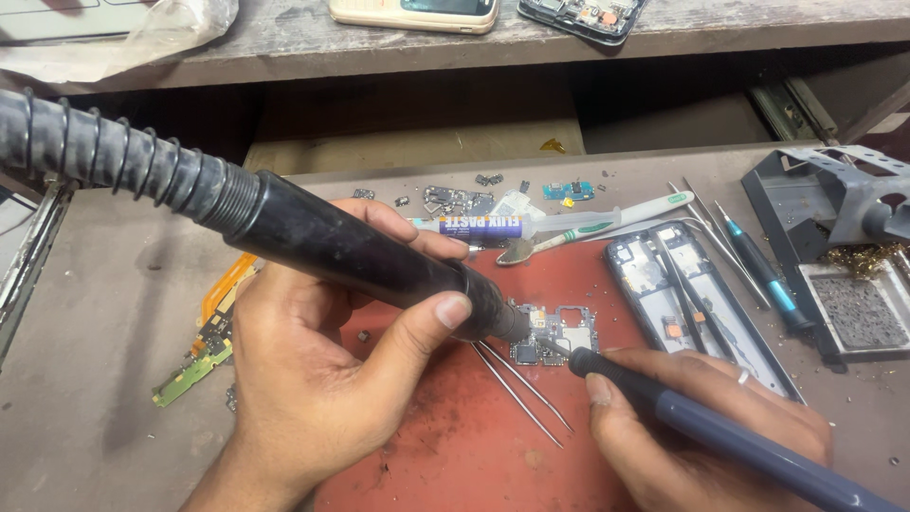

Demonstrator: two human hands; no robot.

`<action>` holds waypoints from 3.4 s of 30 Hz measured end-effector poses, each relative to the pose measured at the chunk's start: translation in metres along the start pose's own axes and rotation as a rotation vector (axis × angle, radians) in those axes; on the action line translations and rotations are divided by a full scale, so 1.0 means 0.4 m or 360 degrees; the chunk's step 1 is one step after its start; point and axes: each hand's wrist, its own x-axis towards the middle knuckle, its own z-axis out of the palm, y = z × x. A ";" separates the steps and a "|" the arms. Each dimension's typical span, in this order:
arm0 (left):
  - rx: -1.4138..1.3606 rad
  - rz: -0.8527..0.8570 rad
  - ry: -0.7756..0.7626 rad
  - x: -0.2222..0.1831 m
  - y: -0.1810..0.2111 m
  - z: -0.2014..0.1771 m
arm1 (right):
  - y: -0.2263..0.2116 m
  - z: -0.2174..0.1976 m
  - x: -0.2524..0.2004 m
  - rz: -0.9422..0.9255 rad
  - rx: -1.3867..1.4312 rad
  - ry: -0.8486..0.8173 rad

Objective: The person uses a hot air gun to heat a small circuit board while simultaneously using tweezers to manipulate and reposition tiny electronic components. The operator carefully targets specific areas of the board with the heat source and adjusts the placement of the components with precision.

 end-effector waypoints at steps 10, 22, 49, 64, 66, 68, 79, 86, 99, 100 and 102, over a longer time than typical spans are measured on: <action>0.0020 -0.0027 0.0005 0.002 0.003 0.001 | -0.002 0.000 0.002 -0.0010 0.0021 0.0002; 0.0036 0.0008 -0.0011 0.003 0.001 -0.003 | -0.004 -0.002 0.000 0.0086 -0.0030 -0.0030; 0.0014 -0.0020 0.0015 0.001 0.000 0.000 | -0.004 -0.001 -0.005 0.0056 -0.0027 0.0038; -0.0006 -0.0050 0.0021 0.001 0.003 0.000 | -0.001 -0.001 0.000 0.0102 -0.0005 -0.0026; -0.0026 -0.0055 0.0023 0.001 0.003 0.001 | -0.002 0.000 0.000 0.0086 0.0020 -0.0015; -0.0006 -0.0046 0.0021 0.001 0.003 0.001 | -0.005 -0.001 -0.002 0.0071 0.0002 0.0002; 0.0009 -0.0041 0.0014 0.000 0.003 -0.001 | -0.011 -0.004 -0.009 0.0055 0.0106 0.0137; -0.0028 -0.0020 0.0012 -0.002 -0.001 0.000 | -0.006 -0.017 -0.017 0.0221 0.0115 0.0191; -0.0007 0.0018 0.0154 0.010 0.014 0.014 | 0.114 -0.113 0.012 0.0371 0.1110 0.0469; -0.0013 0.0013 0.0188 0.013 0.023 0.020 | 0.127 -0.124 0.013 0.0351 0.1133 0.0439; -0.0029 0.0000 0.0252 0.023 0.045 0.042 | 0.144 -0.150 0.014 0.0315 0.1173 0.0380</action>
